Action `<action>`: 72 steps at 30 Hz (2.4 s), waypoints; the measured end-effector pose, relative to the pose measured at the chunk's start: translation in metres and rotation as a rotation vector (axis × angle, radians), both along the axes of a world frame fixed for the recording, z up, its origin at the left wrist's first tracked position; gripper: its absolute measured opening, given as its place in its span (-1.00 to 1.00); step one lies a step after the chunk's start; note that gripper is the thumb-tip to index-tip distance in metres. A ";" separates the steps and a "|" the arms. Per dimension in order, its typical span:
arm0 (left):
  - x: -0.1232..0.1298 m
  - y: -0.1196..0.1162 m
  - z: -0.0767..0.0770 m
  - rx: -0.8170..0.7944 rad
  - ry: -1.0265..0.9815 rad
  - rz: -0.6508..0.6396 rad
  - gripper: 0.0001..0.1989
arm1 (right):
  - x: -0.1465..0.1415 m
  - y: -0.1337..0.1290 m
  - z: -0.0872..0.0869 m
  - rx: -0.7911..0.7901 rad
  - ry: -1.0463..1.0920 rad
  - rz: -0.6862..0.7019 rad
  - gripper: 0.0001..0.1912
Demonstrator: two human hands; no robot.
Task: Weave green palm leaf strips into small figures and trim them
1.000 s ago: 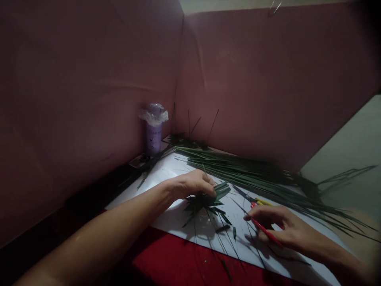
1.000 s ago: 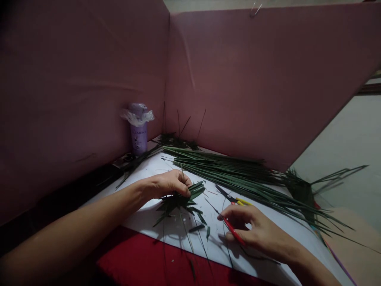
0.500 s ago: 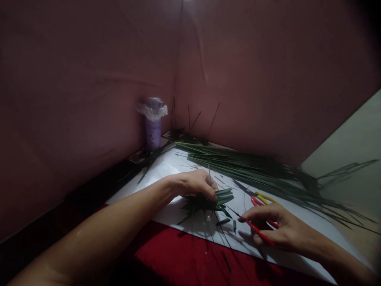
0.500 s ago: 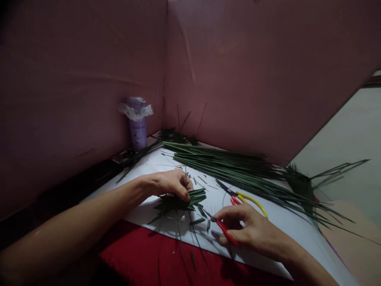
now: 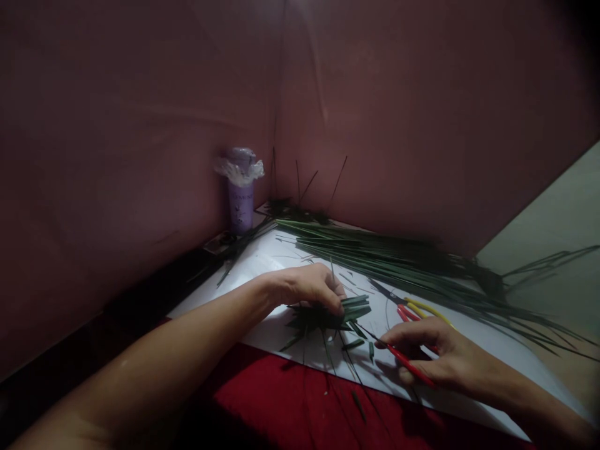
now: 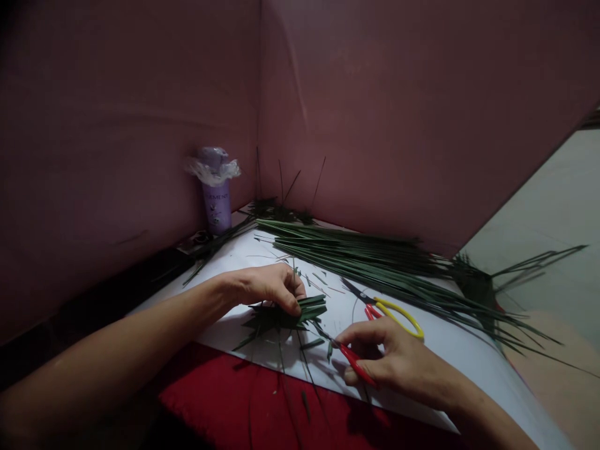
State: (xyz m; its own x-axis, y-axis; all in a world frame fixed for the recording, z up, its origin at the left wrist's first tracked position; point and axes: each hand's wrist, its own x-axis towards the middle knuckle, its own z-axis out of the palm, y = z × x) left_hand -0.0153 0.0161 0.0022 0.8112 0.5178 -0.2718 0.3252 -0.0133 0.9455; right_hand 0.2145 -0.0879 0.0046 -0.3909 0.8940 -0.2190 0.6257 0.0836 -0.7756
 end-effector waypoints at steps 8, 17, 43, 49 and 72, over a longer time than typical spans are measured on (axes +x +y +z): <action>0.001 0.002 0.000 0.015 -0.008 -0.007 -0.83 | -0.001 -0.001 0.000 -0.016 -0.012 -0.022 -0.81; 0.000 0.002 -0.001 0.059 0.014 -0.006 -0.84 | -0.002 0.001 0.000 0.026 -0.044 0.011 -0.84; -0.001 0.002 0.000 0.026 -0.004 -0.003 -0.83 | -0.001 0.000 -0.004 0.050 -0.049 -0.002 -0.84; -0.001 0.001 0.001 0.040 -0.004 0.002 -0.85 | -0.004 -0.001 -0.001 0.027 -0.016 -0.006 -0.89; -0.001 0.004 -0.001 0.018 -0.049 -0.038 -0.85 | -0.012 -0.001 -0.005 -0.141 0.095 -0.044 -0.87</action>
State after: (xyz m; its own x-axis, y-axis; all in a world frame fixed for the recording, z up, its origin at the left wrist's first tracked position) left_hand -0.0165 0.0203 0.0013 0.8426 0.4906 -0.2220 0.2772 -0.0416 0.9599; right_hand 0.2020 -0.0885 -0.0006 -0.3776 0.8735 -0.3072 0.5493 -0.0558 -0.8338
